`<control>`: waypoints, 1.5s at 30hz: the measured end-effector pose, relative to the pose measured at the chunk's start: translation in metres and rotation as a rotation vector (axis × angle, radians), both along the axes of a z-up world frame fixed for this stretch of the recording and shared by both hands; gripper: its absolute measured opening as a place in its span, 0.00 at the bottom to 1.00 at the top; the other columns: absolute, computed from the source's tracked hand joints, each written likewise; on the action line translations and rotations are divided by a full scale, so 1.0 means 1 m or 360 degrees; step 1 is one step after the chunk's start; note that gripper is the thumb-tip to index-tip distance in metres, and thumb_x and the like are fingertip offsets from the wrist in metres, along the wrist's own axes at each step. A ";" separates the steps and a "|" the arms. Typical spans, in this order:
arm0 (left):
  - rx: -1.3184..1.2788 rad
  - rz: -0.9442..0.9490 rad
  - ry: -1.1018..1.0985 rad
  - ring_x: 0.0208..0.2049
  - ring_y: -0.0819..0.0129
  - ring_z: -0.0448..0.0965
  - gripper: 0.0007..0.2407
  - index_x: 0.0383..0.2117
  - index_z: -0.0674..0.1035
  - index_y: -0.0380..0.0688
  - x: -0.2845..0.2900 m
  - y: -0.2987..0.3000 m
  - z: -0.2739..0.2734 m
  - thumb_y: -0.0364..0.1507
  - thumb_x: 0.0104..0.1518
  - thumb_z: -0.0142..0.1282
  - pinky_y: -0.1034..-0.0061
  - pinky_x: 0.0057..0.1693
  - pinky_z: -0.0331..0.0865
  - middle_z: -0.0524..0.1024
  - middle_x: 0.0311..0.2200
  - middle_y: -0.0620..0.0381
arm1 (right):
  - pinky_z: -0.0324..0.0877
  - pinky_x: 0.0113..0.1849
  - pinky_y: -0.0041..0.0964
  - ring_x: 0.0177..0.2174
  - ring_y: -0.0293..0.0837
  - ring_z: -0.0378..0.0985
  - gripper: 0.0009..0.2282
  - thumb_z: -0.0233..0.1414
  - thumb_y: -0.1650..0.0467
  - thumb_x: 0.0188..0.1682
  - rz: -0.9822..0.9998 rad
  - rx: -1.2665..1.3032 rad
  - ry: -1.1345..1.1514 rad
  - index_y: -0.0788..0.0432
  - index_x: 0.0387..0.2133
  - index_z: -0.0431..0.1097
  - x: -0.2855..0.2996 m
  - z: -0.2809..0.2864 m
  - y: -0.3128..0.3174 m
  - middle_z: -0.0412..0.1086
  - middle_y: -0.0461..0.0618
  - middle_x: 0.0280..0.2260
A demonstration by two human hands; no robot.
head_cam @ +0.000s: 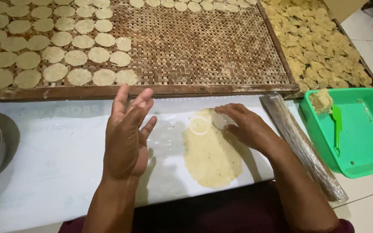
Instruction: Flattening dough with a rolling pin, cutting out small circles with a mold, and placing them on a bamboo tray.
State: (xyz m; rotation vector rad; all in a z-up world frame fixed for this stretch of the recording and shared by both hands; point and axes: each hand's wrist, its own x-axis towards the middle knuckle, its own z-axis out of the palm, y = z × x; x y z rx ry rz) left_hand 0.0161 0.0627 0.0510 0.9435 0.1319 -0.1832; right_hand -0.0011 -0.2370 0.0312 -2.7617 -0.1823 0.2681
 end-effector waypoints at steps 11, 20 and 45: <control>0.0038 -0.0007 0.0013 0.66 0.58 0.65 0.37 0.72 0.49 0.47 -0.002 0.000 0.003 0.32 0.55 0.54 0.58 0.64 0.58 0.69 0.64 0.45 | 0.75 0.47 0.45 0.43 0.51 0.81 0.25 0.57 0.70 0.47 -0.0055 0.0048 0.0084 0.44 0.60 0.64 0.001 0.005 0.018 0.63 0.50 0.61; 0.0055 -0.0026 -0.0007 0.67 0.57 0.64 0.36 0.72 0.49 0.47 -0.003 -0.001 0.002 0.32 0.56 0.54 0.57 0.65 0.57 0.68 0.64 0.45 | 0.75 0.47 0.47 0.42 0.54 0.82 0.27 0.56 0.71 0.47 -0.0075 -0.0038 0.0054 0.40 0.62 0.63 -0.001 -0.002 0.022 0.57 0.53 0.65; 0.0091 -0.0039 0.0007 0.63 0.63 0.66 0.38 0.72 0.49 0.48 -0.004 -0.004 0.005 0.33 0.54 0.55 0.59 0.64 0.59 0.69 0.64 0.48 | 0.75 0.49 0.45 0.43 0.55 0.82 0.25 0.55 0.72 0.47 -0.0054 0.0022 0.0022 0.42 0.60 0.65 -0.001 -0.003 0.021 0.61 0.59 0.63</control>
